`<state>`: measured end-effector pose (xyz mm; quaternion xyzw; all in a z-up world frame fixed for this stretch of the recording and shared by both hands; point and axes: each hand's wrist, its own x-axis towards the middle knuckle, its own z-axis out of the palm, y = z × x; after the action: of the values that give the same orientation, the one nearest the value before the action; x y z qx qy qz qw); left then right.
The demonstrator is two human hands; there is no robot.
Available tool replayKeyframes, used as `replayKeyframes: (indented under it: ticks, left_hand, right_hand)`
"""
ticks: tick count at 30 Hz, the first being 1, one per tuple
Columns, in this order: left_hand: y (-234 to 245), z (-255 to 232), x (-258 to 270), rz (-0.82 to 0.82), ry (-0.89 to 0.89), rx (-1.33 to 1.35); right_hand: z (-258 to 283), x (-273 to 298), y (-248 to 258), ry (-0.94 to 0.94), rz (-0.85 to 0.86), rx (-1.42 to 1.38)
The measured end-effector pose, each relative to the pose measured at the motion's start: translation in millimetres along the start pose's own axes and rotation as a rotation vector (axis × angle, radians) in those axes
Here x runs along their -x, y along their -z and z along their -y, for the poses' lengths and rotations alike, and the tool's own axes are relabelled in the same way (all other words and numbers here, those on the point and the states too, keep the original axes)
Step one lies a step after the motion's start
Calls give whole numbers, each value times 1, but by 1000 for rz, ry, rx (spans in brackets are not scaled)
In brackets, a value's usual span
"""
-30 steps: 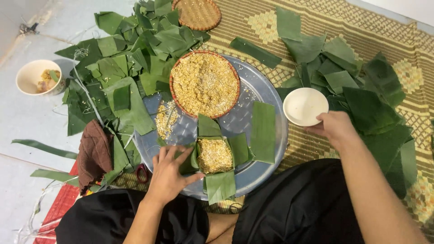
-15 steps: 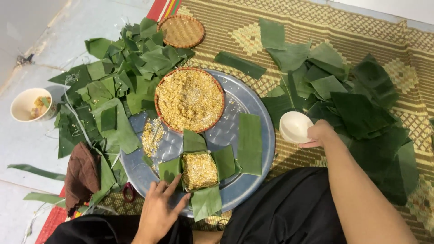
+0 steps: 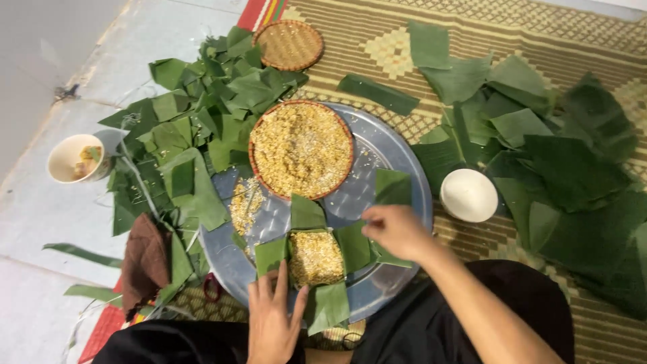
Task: The person sits on a floor mat and folds cut banana leaves into a square form on a metal tray, scoops a grainy rice mixture from a small bowl into the leaf-lined form, presses it level, and folds the leaves over the top. They then hold a banana leaf and cut it with scissors.
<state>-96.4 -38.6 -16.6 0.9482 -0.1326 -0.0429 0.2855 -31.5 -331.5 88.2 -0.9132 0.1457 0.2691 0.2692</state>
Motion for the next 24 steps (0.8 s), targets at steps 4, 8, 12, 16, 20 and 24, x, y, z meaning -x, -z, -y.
replayKeyframes:
  ticks: [4,8,12,16,20,24]
  left_hand:
    - [-16,18,9,-7,39,-8]
    - [-31,31,14,-119,9,39]
    - [-68,61,20,-297,-5,-14]
    - [-72,65,15,-292,20,-4]
    - [-64,60,14,-277,76,11]
    - [-43,39,8,-186,174,87]
  right_hand:
    - [-58,-66,31,-116,-84,140]
    - [-197,-154,79,-149,-743,63]
    - [-251,-185,84,-356,-517,171]
    - [-224,-175,100,-555,-448,-28]
    - [-214,-149,124,-406,-626,-281]
    - [-227,-122,139,-12,-805,-597]
